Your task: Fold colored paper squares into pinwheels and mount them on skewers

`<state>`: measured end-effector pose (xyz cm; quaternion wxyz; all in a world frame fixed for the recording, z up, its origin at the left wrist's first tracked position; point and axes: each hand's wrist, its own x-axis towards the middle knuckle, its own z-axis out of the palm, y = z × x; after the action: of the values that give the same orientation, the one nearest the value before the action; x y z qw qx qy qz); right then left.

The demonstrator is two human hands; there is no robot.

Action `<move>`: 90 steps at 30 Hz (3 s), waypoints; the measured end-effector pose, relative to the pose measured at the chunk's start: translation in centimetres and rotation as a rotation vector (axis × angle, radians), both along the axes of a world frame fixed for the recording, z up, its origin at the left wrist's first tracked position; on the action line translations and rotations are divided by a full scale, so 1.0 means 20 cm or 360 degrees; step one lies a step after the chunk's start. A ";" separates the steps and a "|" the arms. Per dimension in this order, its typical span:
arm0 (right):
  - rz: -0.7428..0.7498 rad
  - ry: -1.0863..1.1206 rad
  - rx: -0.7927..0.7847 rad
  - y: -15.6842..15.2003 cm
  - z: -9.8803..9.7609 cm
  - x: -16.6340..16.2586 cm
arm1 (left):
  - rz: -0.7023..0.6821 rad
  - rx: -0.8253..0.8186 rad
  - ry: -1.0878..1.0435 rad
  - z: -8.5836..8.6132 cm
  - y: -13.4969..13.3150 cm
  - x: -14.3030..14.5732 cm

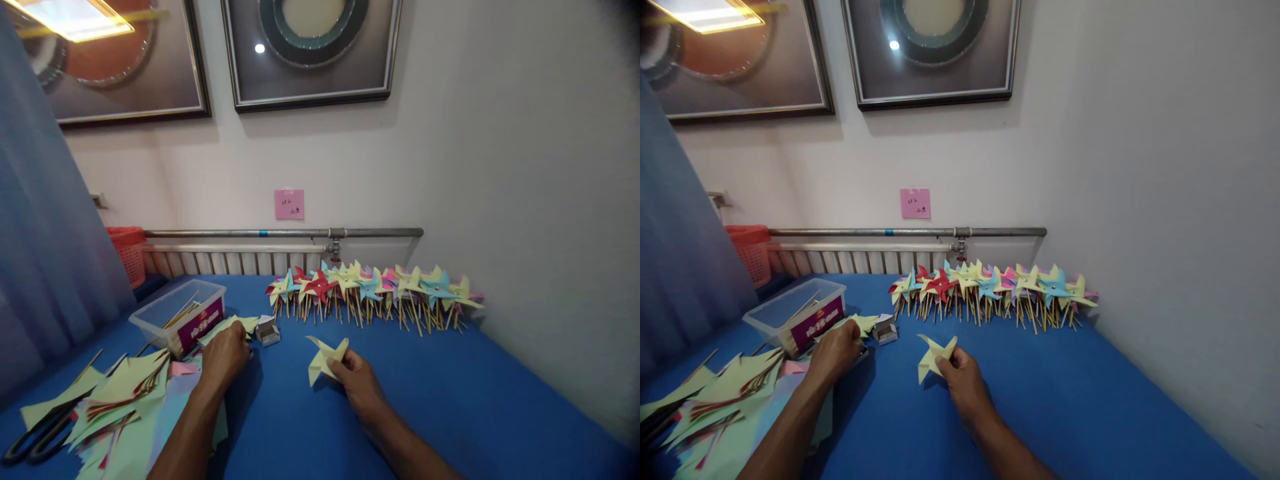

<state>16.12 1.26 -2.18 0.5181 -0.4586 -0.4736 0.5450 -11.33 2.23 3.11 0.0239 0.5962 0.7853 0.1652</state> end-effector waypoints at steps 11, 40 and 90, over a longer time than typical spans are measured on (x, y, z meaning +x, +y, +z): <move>-0.0031 0.0292 -0.0137 -0.03 0.05 -0.02 | -0.0543 0.0235 -0.1708 -0.14 -0.03 0.46; 0.0187 0.1044 -0.0313 -0.07 0.09 -0.03 | -0.0598 -0.0201 -0.2356 -0.15 -0.07 0.54; -0.0064 0.0449 -0.0061 -0.03 0.01 -0.05 | -0.0797 0.0400 -0.1848 -0.11 -0.13 0.57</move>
<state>15.07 0.65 -2.06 0.5815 -0.3966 -0.3763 0.6025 0.01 -0.33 0.85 0.4128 0.5733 0.4563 0.5410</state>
